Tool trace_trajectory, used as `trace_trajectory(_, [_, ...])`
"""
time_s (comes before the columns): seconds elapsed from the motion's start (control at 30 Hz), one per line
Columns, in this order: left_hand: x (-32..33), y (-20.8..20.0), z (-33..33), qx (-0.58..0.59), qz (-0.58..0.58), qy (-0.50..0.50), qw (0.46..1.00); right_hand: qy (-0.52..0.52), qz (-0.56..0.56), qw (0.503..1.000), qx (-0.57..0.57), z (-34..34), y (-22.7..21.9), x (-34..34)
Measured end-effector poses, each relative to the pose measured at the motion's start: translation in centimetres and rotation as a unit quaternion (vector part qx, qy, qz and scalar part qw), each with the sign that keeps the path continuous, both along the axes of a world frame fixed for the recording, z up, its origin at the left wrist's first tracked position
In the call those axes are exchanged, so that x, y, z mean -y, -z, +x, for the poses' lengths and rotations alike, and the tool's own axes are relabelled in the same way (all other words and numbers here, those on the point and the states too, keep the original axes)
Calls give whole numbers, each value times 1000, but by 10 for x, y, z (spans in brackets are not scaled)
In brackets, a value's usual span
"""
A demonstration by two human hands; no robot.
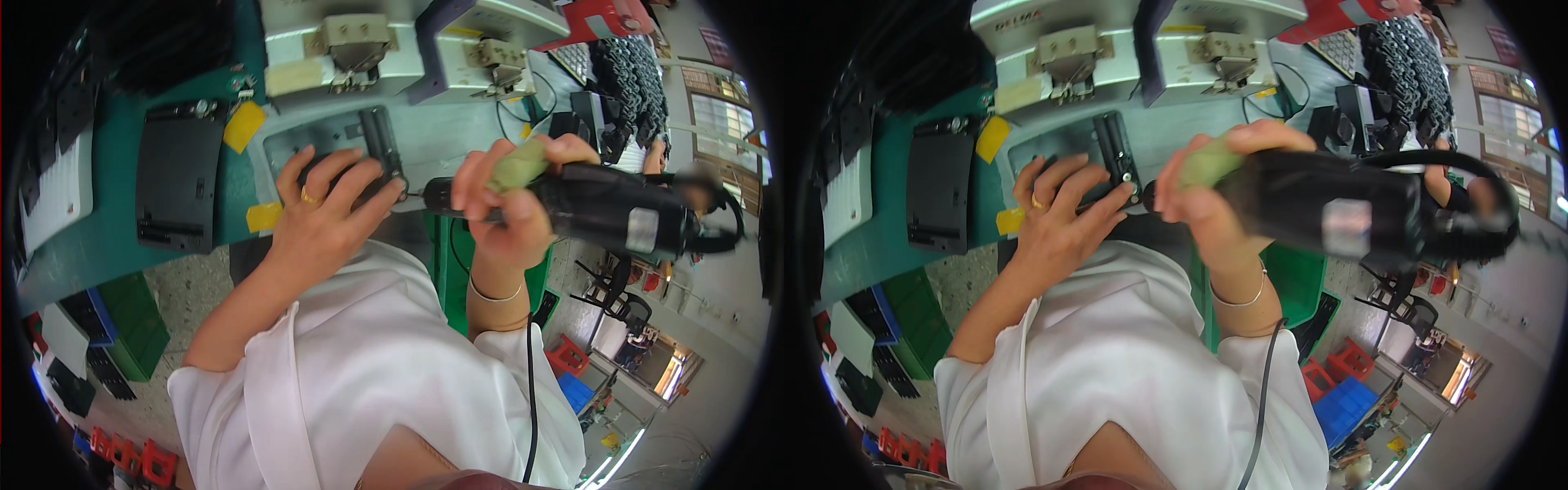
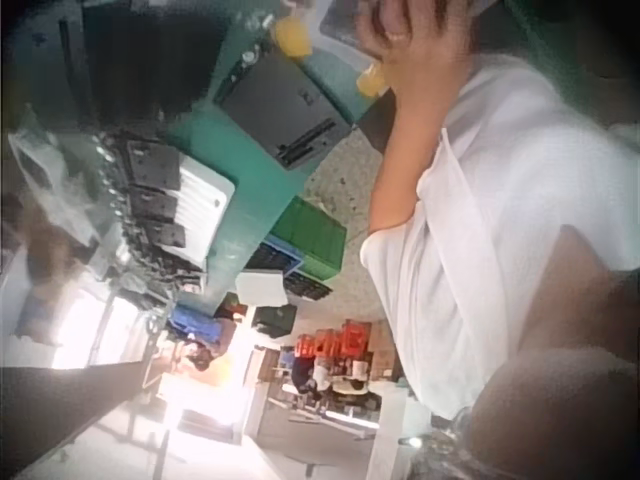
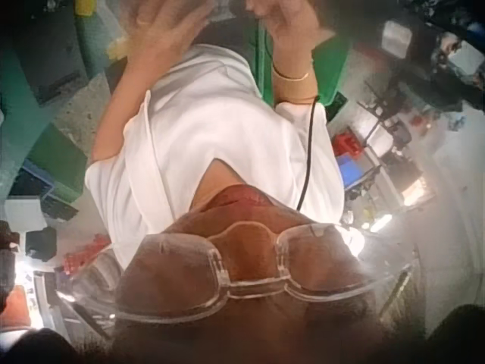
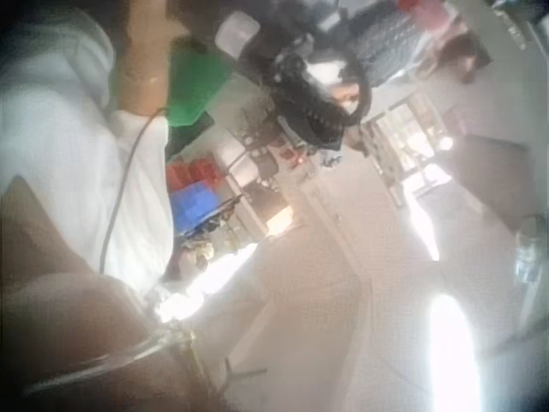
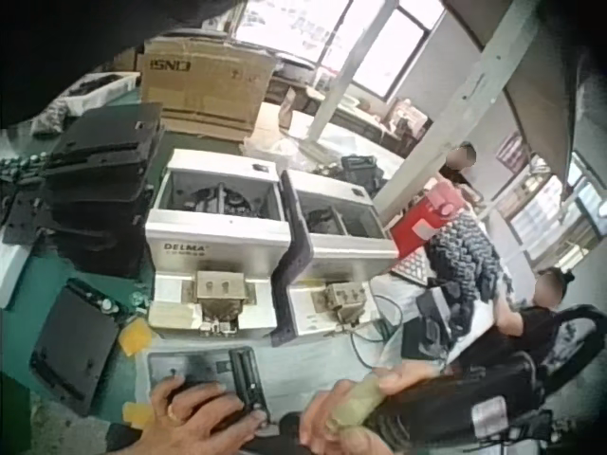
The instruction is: Using an electric screwdriver to secure screws into plastic housing components on an assembly line.
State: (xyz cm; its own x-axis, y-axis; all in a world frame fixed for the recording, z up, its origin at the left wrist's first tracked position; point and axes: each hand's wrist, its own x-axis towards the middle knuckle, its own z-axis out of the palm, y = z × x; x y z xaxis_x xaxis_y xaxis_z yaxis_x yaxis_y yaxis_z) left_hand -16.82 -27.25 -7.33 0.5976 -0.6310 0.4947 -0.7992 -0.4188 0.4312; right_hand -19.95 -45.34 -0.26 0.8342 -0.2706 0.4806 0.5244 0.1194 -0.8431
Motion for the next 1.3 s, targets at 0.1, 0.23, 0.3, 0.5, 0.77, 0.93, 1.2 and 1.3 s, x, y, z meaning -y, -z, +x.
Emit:
trace_trajectory(0.1, [4, -1, 1, 22, -3, 0, 1000, 64, 71, 991, 93, 12, -13, 36])
trace_trajectory(0.23, [5, -3, 0, 26, 7, -2, 1000, 180, 32, 965, 190, 30, -36, 69])
trace_trajectory(0.3, [5, -3, 1, 23, 7, -1, 1000, 177, 23, 964, 196, 39, -37, 78])
trace_trajectory(0.5, [5, -4, 1, 22, 15, -2, 1000, 181, -20, 960, 211, 58, -38, 76])
trace_trajectory(0.77, [5, -4, 2, 21, 23, -5, 1000, 164, -54, 973, 155, 54, -39, 73])
trace_trajectory(0.93, [5, -6, 0, 4, 29, 4, 1000, 182, -40, 960, 207, 56, -39, 76])
trace_trajectory(1.2, [5, -6, 0, 3, 30, 6, 1000, 169, -19, 965, 202, 55, -35, 76])
trace_trajectory(1.3, [4, -5, -1, 5, 29, 7, 1000, 154, -33, 967, 200, 50, -36, 76])
